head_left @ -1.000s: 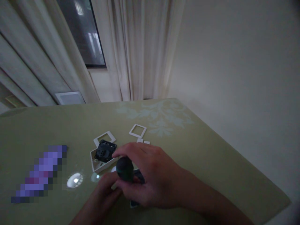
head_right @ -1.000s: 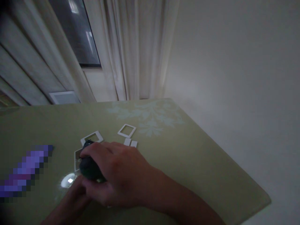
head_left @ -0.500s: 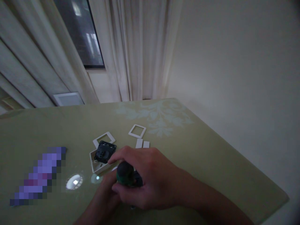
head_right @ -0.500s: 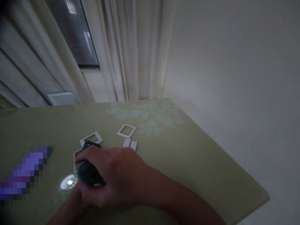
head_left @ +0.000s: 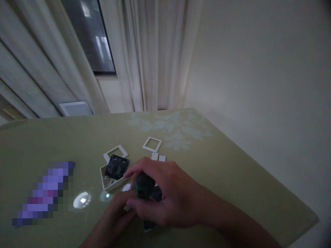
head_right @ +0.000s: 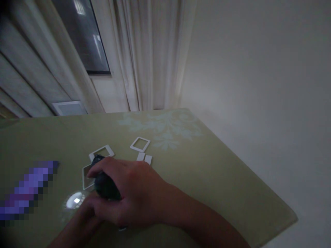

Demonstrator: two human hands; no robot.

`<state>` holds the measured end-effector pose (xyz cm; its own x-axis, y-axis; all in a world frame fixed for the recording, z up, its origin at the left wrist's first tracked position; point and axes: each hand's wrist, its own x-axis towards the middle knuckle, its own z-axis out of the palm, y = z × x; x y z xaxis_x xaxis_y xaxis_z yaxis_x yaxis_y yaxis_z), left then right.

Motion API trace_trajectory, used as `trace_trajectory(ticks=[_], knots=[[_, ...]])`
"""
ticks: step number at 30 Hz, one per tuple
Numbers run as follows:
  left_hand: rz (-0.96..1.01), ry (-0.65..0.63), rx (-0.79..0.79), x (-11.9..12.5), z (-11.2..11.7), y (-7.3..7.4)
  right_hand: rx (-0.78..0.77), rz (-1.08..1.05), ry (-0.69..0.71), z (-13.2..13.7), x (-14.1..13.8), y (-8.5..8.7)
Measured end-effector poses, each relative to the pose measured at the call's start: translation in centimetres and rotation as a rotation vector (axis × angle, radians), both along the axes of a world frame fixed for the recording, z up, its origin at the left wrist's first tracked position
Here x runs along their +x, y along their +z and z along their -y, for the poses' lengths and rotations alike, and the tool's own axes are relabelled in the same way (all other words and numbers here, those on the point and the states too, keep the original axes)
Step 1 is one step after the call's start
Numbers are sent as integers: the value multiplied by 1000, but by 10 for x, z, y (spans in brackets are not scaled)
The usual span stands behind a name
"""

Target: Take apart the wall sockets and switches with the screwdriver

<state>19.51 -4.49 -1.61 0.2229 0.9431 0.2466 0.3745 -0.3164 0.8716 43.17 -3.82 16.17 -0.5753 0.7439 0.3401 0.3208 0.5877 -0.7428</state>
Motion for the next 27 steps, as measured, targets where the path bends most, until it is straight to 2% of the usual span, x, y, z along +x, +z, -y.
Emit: trace_trajectory(ticks=[4,10,15,21,27], knots=[[71,-42,16,13,-7,20,-10,-7,18,1,0,1],[74,-107,4,12,-9,40,-10,14,11,0,1,1],[181,-114,-55,21,-9,43,-8,8,47,-1,0,0],[115,-65,-13,11,-5,35,-7,18,31,-3,1,1],[266,-106,-118,20,-7,49,-11,4,41,-1,1,0]])
